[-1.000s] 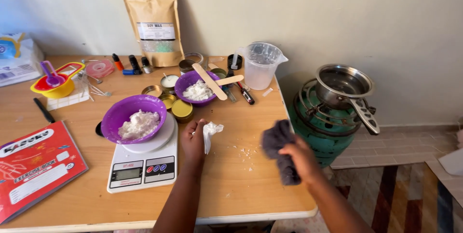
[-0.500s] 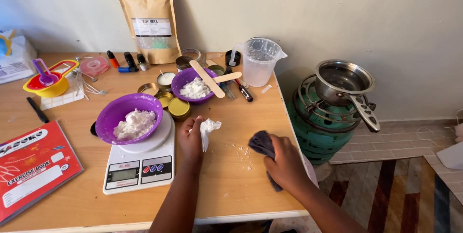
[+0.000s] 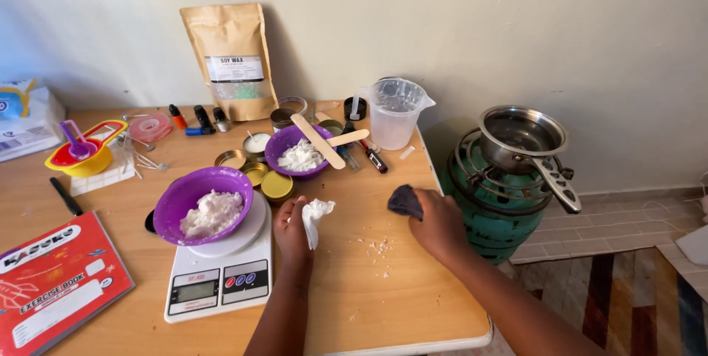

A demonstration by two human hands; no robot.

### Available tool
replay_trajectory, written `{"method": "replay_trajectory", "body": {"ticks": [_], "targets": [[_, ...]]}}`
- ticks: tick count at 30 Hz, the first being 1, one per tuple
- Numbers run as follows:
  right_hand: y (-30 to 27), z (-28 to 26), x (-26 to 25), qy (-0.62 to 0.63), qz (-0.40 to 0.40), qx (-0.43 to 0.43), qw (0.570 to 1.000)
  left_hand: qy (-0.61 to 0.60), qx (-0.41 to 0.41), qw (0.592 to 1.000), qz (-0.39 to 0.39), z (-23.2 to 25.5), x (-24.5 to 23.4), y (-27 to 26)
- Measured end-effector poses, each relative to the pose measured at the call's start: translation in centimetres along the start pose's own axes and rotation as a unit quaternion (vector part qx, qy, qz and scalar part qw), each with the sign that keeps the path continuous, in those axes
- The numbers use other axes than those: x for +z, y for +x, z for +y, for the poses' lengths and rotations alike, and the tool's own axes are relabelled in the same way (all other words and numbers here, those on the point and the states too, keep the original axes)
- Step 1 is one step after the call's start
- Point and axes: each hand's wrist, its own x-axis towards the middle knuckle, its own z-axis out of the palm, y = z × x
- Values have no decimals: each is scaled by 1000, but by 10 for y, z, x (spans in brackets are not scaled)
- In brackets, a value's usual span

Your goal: Cleaning the workspace by wiping the table with a cloth and organizing candle-making supplies.

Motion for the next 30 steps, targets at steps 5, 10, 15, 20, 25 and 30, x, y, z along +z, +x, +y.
{"method": "replay_trajectory", "body": {"ticks": [5,10,15,20,25,30], "targets": [[7,-11,-12,151,-133,-50,978,-12,5,1000,-2,-8,-2,7],[47,2,2,303,-110,33,946,-12,12,1000,-17,-4,-3,6],[26,-49,-2,-8,-140,-68,988,-120,-65,990,-47,31,2,-10],[35,-63,-22,146,-227,-171,948,-181,-26,982,-51,25,-7,-2],[61,-68,15,203,-165,-143,954,-183,18,982,-41,28,-10,-6],[44,-107,20,4,-215,-298,930,-140,52,989,-5,33,-5,-9]]}}
